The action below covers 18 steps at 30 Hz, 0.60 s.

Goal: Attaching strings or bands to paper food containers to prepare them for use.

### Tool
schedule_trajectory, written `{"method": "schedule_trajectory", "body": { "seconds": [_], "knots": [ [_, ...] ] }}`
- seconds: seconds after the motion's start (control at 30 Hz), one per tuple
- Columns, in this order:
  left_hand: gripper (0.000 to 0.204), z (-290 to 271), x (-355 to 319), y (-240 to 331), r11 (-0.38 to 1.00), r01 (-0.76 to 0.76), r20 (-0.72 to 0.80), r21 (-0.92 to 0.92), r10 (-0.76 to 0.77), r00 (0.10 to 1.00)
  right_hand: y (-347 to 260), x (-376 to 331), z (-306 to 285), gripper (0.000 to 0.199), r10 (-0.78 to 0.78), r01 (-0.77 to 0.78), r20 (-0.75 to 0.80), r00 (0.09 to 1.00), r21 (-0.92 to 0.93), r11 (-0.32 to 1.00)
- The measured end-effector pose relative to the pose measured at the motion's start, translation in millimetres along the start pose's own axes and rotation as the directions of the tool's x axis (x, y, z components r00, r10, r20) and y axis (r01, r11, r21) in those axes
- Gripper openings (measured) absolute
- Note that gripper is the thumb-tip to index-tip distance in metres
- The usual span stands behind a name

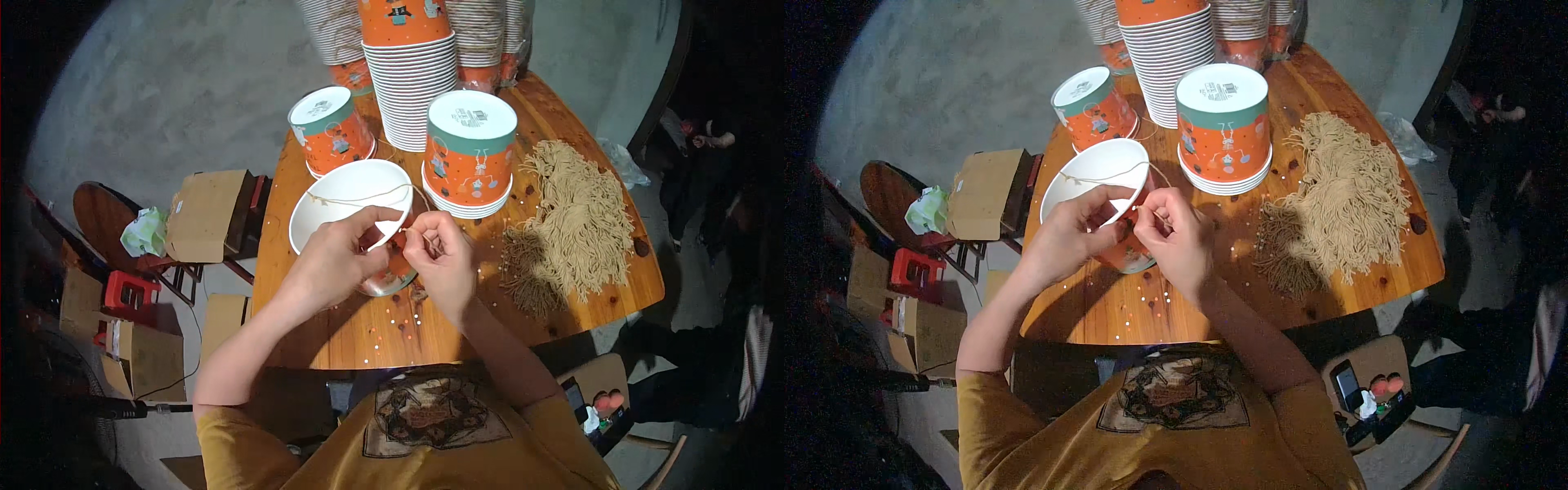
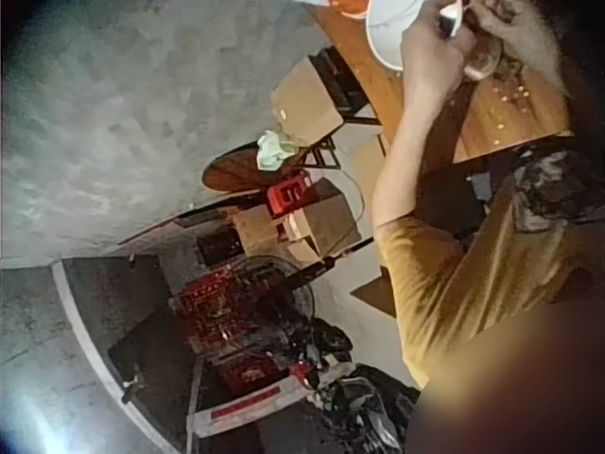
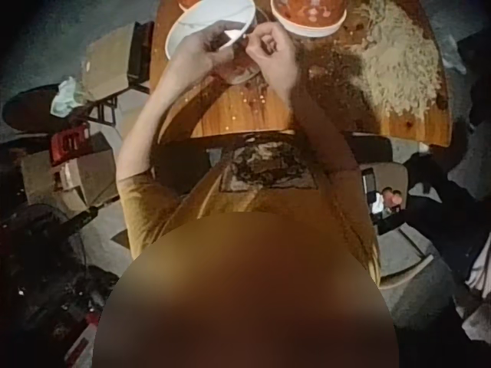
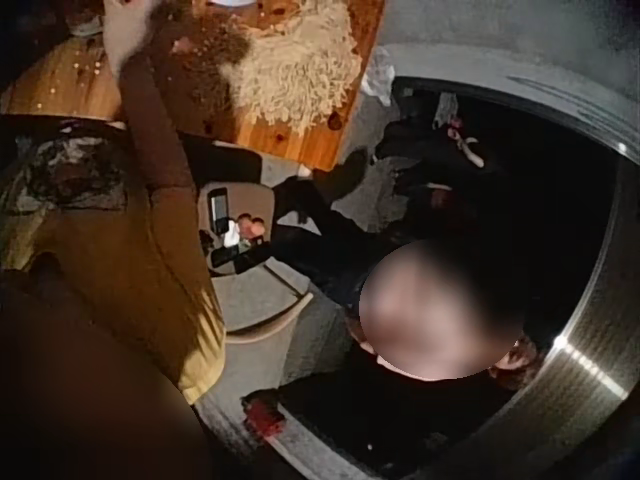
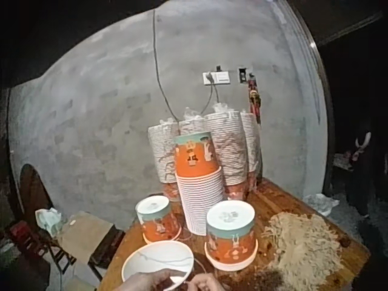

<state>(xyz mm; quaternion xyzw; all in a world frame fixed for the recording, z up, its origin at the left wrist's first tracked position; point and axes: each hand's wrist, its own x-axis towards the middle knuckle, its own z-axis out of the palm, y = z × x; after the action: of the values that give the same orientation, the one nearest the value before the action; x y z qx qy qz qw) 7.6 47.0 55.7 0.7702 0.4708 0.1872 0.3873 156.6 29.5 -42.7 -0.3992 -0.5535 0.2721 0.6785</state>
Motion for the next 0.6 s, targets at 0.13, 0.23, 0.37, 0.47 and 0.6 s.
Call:
{"method": "schedule_trajectory", "body": {
  "seconds": [0.13, 0.23, 0.37, 0.47, 0.6],
  "knots": [
    [0.037, -1.5, 0.1, -2.5, 0.998, -0.024, -0.004, 0.059, 0.024, 1.000, -1.7, 0.0, 1.0, 0.015, 0.008, -0.007, 0.023, 1.000, -0.040, 0.999],
    [0.038, -1.5, 0.4, -4.3, 0.999, -0.022, 0.007, 0.046, 0.022, 1.000, 1.8, -0.3, 1.8, 0.015, 0.020, -0.018, 0.031, 0.999, -0.063, 0.998],
    [0.036, -4.4, 0.1, 0.7, 0.997, -0.006, 0.050, 0.073, 0.002, 0.999, 6.4, -0.8, 0.8, 0.014, 0.021, -0.019, 0.043, 0.999, -0.067, 0.998],
    [0.032, -7.3, 4.9, -11.0, 0.988, 0.000, 0.170, -0.152, 0.026, 0.985, 2.3, -1.6, -1.8, 0.014, 0.085, -0.081, 0.040, 0.996, -0.095, 0.992],
    [0.029, -8.4, 12.2, -14.3, 0.939, 0.034, 0.219, -0.343, 0.044, 0.975, -0.2, -2.3, -4.1, 0.009, 0.075, -0.073, 0.038, 0.996, -0.064, 0.995]
  ]
}}
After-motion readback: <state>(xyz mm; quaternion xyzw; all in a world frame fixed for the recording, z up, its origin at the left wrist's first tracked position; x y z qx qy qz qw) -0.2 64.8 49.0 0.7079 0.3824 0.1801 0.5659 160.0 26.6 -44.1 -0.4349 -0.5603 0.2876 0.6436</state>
